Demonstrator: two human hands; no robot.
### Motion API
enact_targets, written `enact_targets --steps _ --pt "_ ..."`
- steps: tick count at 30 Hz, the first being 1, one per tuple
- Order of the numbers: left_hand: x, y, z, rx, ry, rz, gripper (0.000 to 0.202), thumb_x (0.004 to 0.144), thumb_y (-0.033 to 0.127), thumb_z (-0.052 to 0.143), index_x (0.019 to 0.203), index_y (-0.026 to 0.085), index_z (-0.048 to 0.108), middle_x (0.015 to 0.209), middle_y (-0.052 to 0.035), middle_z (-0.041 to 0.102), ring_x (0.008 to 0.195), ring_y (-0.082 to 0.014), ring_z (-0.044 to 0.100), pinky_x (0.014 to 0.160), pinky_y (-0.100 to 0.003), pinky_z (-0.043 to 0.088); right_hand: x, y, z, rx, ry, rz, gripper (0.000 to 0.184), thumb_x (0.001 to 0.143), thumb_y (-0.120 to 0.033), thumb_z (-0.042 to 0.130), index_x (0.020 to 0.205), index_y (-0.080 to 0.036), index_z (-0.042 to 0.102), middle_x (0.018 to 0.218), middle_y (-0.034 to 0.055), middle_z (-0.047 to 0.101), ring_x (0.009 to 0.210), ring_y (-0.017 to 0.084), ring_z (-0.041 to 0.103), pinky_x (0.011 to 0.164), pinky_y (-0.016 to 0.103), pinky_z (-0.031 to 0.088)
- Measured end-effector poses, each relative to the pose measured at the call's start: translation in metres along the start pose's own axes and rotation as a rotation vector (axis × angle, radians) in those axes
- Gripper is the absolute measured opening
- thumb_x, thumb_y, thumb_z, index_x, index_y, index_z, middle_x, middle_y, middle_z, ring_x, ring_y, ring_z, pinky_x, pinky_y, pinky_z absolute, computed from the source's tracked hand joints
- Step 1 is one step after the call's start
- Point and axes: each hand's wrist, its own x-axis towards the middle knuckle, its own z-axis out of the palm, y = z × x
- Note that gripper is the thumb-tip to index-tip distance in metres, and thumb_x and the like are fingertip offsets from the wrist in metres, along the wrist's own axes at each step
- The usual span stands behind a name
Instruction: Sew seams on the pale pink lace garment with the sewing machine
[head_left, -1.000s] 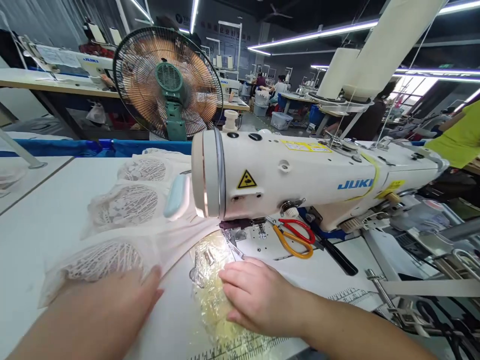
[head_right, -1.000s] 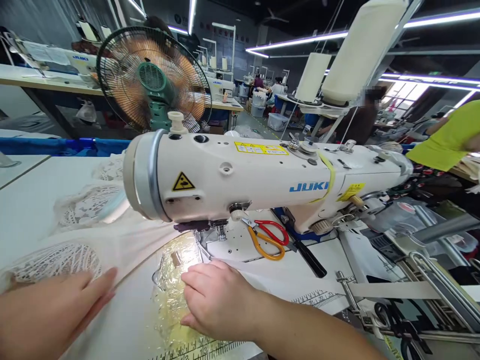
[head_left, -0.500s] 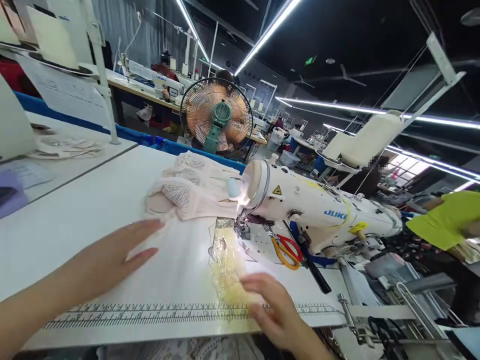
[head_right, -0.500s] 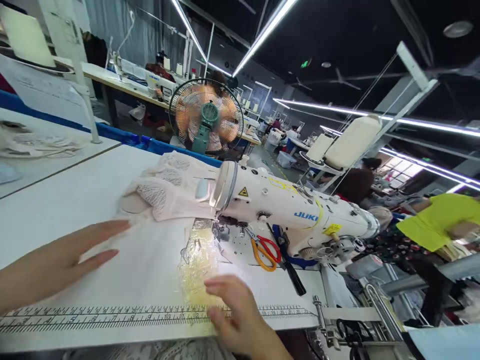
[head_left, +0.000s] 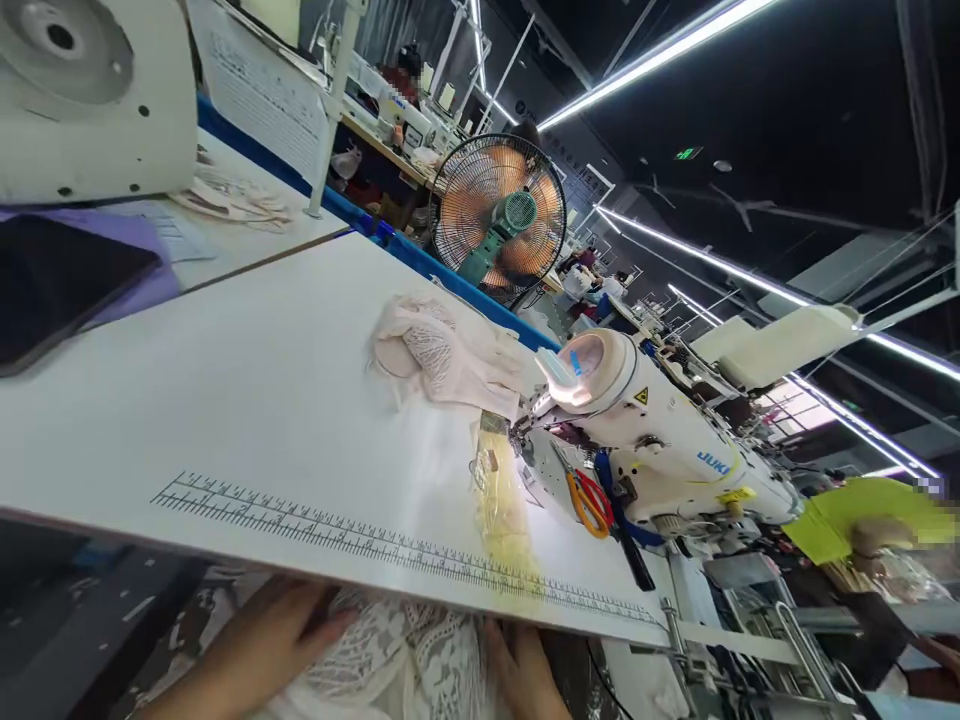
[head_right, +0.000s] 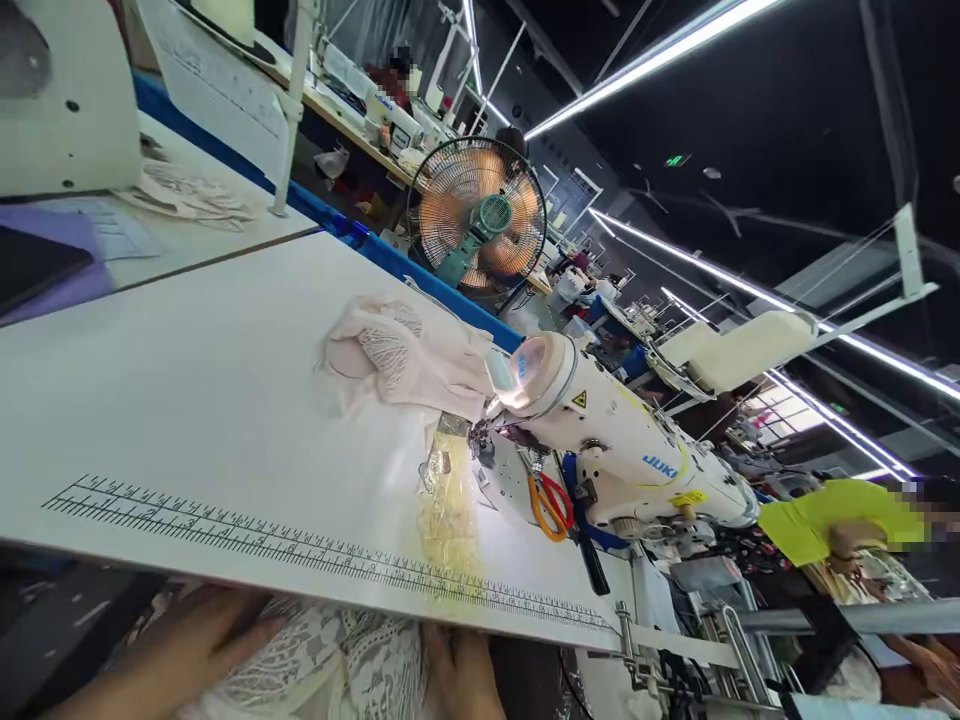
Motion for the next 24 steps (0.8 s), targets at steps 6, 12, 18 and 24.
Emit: enact_targets --steps 6,12,18,24 --pt "0.0 0.0 0.004 -0.035 -0.145 -0.073 0.057 0.083 0.052 0.038 0.116 0.013 0.062 0.114 -0.0137 0.067 0.109 -0.0324 0.059 0.089 -0.042 0.049 0.004 -0.014 0.009 0.024 -0.117 -0.043 0.049 0.095 -0.046 0.03 0.125 -0.018 0.057 0.119 0.0161 0.063 0.117 0.031 0.055 0.097 0.048 0.045" --pt "-0.011 0.003 -0.007 0.039 -0.229 -0.063 0.059 0.077 0.05 0.052 0.123 0.013 0.057 0.123 -0.0182 0.06 0.112 -0.0349 0.057 0.089 -0.043 0.049 -0.03 -0.008 0.029 -0.122 -0.106 0.006 0.047 0.096 -0.034 0.03 0.132 -0.009 0.048 0.131 0.0207 0.053 0.124 0.031 0.049 0.1 0.047 0.044" --pt "-0.042 0.024 -0.007 -0.012 -0.086 -0.068 0.033 0.081 0.027 0.057 0.109 0.013 0.062 0.11 -0.0165 0.064 0.098 -0.0305 0.062 0.086 -0.04 0.05 -0.06 0.008 0.004 -0.206 -0.102 -0.055 0.047 0.097 -0.037 0.025 0.12 -0.01 0.057 0.119 0.0223 0.06 0.113 0.033 0.058 0.093 0.049 0.05" --pt "-0.075 0.04 0.006 -0.089 0.057 0.073 0.023 0.088 0.015 0.035 0.078 0.019 0.056 0.087 -0.0058 0.062 0.087 -0.0207 0.056 0.084 -0.035 0.044 -0.071 -0.008 -0.011 -0.132 0.012 -0.155 0.034 0.097 -0.039 0.031 0.093 -0.02 0.059 0.085 0.0149 0.069 0.082 0.028 0.068 0.07 0.038 0.057"
